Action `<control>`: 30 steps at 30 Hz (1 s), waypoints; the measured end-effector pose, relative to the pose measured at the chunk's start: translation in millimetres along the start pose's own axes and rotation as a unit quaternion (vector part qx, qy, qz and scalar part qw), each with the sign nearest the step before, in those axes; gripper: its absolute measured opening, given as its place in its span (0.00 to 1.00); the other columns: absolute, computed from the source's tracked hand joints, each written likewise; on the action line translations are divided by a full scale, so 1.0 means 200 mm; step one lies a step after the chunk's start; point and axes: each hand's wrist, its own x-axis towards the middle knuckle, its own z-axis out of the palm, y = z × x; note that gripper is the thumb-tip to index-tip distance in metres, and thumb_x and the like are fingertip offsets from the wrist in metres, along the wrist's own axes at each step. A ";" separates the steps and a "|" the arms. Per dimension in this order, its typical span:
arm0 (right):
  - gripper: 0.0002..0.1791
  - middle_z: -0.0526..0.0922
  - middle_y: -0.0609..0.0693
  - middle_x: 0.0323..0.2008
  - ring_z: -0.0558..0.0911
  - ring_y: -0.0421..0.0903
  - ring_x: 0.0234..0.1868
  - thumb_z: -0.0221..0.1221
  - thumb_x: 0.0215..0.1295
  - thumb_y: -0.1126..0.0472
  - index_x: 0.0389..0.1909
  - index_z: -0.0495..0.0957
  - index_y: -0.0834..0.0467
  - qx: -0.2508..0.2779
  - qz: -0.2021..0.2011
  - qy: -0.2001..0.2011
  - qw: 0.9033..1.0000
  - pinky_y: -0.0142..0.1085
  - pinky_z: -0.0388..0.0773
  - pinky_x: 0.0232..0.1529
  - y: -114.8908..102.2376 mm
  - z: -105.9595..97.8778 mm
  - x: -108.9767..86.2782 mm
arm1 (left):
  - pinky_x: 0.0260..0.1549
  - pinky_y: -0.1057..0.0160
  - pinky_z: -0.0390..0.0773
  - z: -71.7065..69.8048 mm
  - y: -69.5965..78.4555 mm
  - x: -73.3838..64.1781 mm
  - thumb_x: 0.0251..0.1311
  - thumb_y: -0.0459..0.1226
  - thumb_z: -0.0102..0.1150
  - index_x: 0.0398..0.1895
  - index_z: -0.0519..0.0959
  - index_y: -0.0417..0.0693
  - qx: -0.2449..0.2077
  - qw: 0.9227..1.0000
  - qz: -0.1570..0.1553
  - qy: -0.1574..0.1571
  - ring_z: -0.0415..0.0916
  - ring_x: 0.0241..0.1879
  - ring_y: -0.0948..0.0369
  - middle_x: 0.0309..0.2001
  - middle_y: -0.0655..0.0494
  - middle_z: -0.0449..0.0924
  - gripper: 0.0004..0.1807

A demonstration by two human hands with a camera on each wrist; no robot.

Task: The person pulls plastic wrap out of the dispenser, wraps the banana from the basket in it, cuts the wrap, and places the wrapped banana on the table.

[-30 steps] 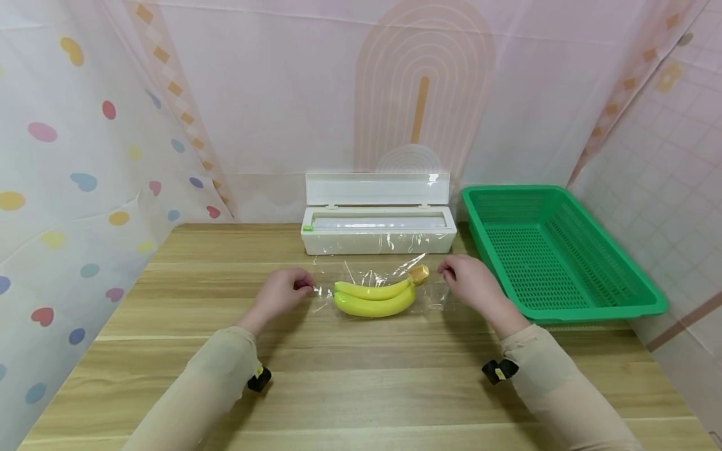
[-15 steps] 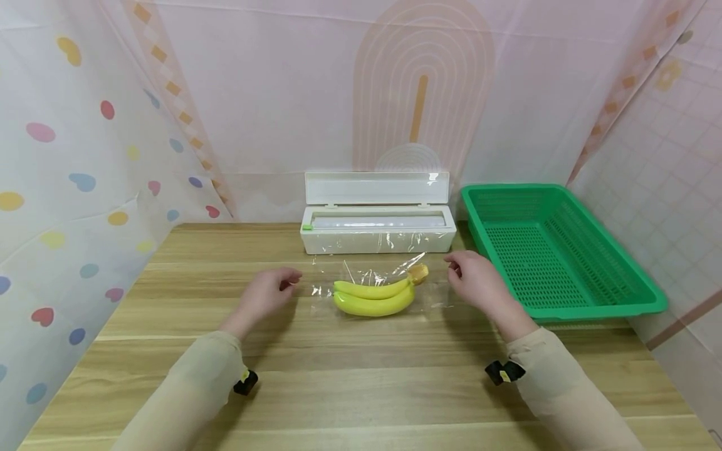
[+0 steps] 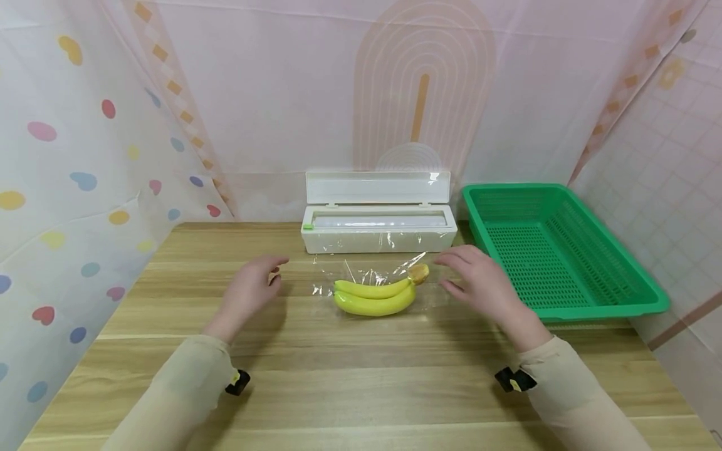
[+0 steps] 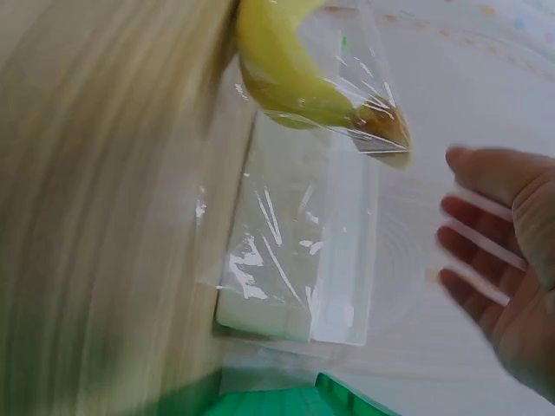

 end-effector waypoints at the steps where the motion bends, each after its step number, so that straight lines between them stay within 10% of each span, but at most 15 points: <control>1: 0.22 0.83 0.55 0.47 0.79 0.54 0.51 0.74 0.52 0.65 0.49 0.81 0.61 -0.001 -0.030 0.004 1.000 0.48 0.77 0.54 0.00 0.01 0.00 | 0.49 0.41 0.77 0.00 0.01 0.00 0.58 0.24 0.56 0.57 0.78 0.33 0.006 1.000 0.011 0.013 0.78 0.50 0.41 0.52 0.35 0.80 0.21; 5: 0.24 0.83 0.52 0.46 0.80 0.52 0.49 0.76 0.47 0.66 0.48 0.82 0.61 0.008 -0.109 0.021 0.994 0.45 0.78 0.52 0.00 0.03 0.01 | 0.50 0.44 0.77 0.03 0.07 -0.01 0.53 0.22 0.62 0.52 0.80 0.34 0.029 0.990 0.105 0.090 0.78 0.50 0.42 0.50 0.38 0.82 0.20; 8: 0.24 0.83 0.51 0.46 0.80 0.51 0.49 0.76 0.46 0.67 0.48 0.82 0.61 0.014 -0.133 0.030 0.991 0.45 0.78 0.52 -0.01 0.05 0.01 | 0.48 0.45 0.79 0.05 0.13 -0.01 0.48 0.21 0.65 0.48 0.82 0.34 0.034 0.967 0.208 0.142 0.80 0.47 0.44 0.48 0.40 0.83 0.20; 13: 0.25 0.84 0.51 0.47 0.78 0.52 0.52 0.76 0.46 0.66 0.48 0.83 0.58 -0.011 -0.158 0.022 0.987 0.46 0.77 0.54 -0.01 0.06 0.02 | 0.48 0.45 0.80 0.08 0.23 -0.03 0.45 0.25 0.72 0.47 0.84 0.37 0.048 0.934 0.322 0.148 0.82 0.46 0.46 0.48 0.43 0.84 0.21; 30: 0.24 0.82 0.50 0.50 0.77 0.52 0.55 0.74 0.49 0.68 0.49 0.82 0.55 -0.052 -0.159 -0.004 0.986 0.46 0.75 0.56 -0.02 0.10 0.03 | 0.58 0.50 0.74 0.22 0.27 -0.04 0.42 0.37 0.80 0.48 0.86 0.44 0.124 0.922 0.362 0.061 0.79 0.55 0.52 0.53 0.50 0.83 0.25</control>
